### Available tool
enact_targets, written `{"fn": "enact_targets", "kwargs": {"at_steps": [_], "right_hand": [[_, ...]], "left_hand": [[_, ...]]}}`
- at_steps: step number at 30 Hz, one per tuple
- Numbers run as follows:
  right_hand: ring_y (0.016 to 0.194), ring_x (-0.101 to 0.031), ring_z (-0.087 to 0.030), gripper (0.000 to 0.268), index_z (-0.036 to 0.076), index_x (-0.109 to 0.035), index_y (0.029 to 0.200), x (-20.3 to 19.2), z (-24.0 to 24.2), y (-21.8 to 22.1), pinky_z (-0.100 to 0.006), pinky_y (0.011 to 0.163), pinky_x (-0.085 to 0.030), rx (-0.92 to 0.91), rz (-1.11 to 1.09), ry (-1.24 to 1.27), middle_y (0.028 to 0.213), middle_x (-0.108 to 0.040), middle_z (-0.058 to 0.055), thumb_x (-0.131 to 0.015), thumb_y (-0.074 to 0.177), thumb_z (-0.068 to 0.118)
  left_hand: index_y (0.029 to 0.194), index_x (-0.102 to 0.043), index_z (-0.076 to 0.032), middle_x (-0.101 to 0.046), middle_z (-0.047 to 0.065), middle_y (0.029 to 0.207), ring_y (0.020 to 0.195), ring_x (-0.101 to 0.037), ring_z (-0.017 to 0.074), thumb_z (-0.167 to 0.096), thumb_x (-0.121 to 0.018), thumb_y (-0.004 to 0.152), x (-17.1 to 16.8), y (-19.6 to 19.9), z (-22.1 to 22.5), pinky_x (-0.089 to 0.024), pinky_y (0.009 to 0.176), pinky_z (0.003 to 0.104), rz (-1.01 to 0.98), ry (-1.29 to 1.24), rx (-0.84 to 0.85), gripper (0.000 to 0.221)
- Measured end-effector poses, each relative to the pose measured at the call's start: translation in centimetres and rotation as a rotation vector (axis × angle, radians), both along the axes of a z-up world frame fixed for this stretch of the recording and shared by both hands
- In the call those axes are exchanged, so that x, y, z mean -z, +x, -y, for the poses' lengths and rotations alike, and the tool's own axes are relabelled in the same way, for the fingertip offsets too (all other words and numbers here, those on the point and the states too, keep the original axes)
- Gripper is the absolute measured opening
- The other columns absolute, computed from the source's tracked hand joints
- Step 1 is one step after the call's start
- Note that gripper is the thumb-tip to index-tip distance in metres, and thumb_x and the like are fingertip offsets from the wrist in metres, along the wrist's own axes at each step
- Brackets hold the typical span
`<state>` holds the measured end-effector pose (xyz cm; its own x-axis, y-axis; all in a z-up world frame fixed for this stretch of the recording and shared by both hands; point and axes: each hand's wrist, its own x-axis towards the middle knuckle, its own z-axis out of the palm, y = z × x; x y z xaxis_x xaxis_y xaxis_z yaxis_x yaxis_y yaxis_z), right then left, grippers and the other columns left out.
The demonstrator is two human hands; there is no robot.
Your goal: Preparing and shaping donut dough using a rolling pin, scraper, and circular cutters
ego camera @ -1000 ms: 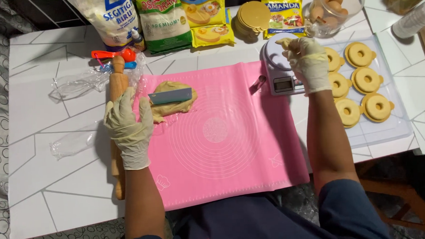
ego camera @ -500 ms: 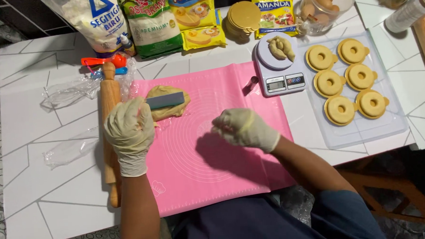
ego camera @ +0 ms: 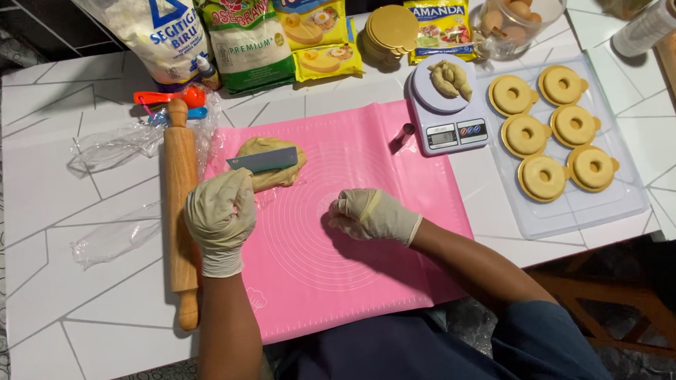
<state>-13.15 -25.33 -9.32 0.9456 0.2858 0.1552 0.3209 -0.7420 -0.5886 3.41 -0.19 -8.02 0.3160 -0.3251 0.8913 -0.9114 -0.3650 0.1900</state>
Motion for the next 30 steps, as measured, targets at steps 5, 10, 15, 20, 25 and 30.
{"fn": "enact_targets", "kwargs": {"at_steps": [5,10,15,20,25,30], "right_hand": [[0.070,-0.071,-0.030,0.010,0.014,-0.072,0.090,0.4,-0.5,2.5,-0.040,0.060,-0.057,0.069,-0.011,-0.016,0.077,-0.069,-0.008,-0.072,0.082,0.019],[0.110,-0.063,-0.030,0.052,0.024,-0.054,0.140,-3.3,-4.0,6.9,-0.046,0.085,-0.054,0.219,0.463,-0.218,0.137,-0.056,-0.007,-0.065,0.094,0.044],[0.137,-0.051,-0.029,0.078,0.026,-0.047,0.149,-2.1,-7.6,11.4,-0.051,0.105,-0.045,0.422,0.307,-0.403,0.149,-0.052,-0.001,-0.073,0.079,0.049],[0.084,-0.065,-0.023,0.025,0.026,-0.063,0.099,0.4,-7.6,12.7,-0.042,0.070,-0.050,0.374,0.648,-0.318,0.084,-0.059,0.006,-0.076,0.079,0.035],[0.092,-0.073,-0.034,0.020,0.020,-0.066,0.108,-1.2,-5.3,12.2,-0.044,0.072,-0.059,0.281,0.232,0.252,0.091,-0.074,-0.006,-0.062,0.090,0.014],[0.092,-0.074,-0.038,0.018,0.012,-0.069,0.107,-2.1,-5.0,12.0,-0.045,0.072,-0.060,0.302,0.324,0.406,0.091,-0.077,-0.014,-0.070,0.090,0.007]], "left_hand": [[0.110,-0.078,-0.012,-0.073,0.008,0.102,0.085,-0.070,0.0289,-0.013,-0.074,0.093,-1.0,0.1,-0.6,-0.057,0.075,0.041,0.061,-0.020,-0.074,0.017],[0.111,-0.077,-0.008,-0.073,0.010,0.104,0.086,-0.069,0.0302,-0.012,-0.073,0.095,-0.2,1.1,-1.0,-0.057,0.076,0.041,0.089,-0.031,-0.120,0.018],[0.111,-0.078,-0.012,-0.072,0.004,0.106,0.092,-0.070,0.0232,-0.013,-0.074,0.094,0.1,2.0,-1.3,-0.058,0.079,0.034,0.143,0.007,-0.222,0.017],[0.109,-0.077,-0.013,-0.070,0.002,0.105,0.094,-0.068,0.0206,-0.014,-0.074,0.095,-1.0,1.7,-1.7,-0.057,0.083,0.032,0.146,0.024,-0.303,0.015],[0.109,-0.076,-0.014,-0.069,0.002,0.103,0.093,-0.068,0.0216,-0.016,-0.070,0.097,0.1,1.9,-2.4,-0.056,0.081,0.035,0.121,0.045,-0.364,0.014],[0.102,-0.077,-0.018,-0.071,0.001,0.097,0.092,-0.072,0.0231,-0.024,-0.076,0.093,0.2,1.4,-2.8,-0.058,0.083,0.036,-0.067,0.206,-0.311,0.010]]}}
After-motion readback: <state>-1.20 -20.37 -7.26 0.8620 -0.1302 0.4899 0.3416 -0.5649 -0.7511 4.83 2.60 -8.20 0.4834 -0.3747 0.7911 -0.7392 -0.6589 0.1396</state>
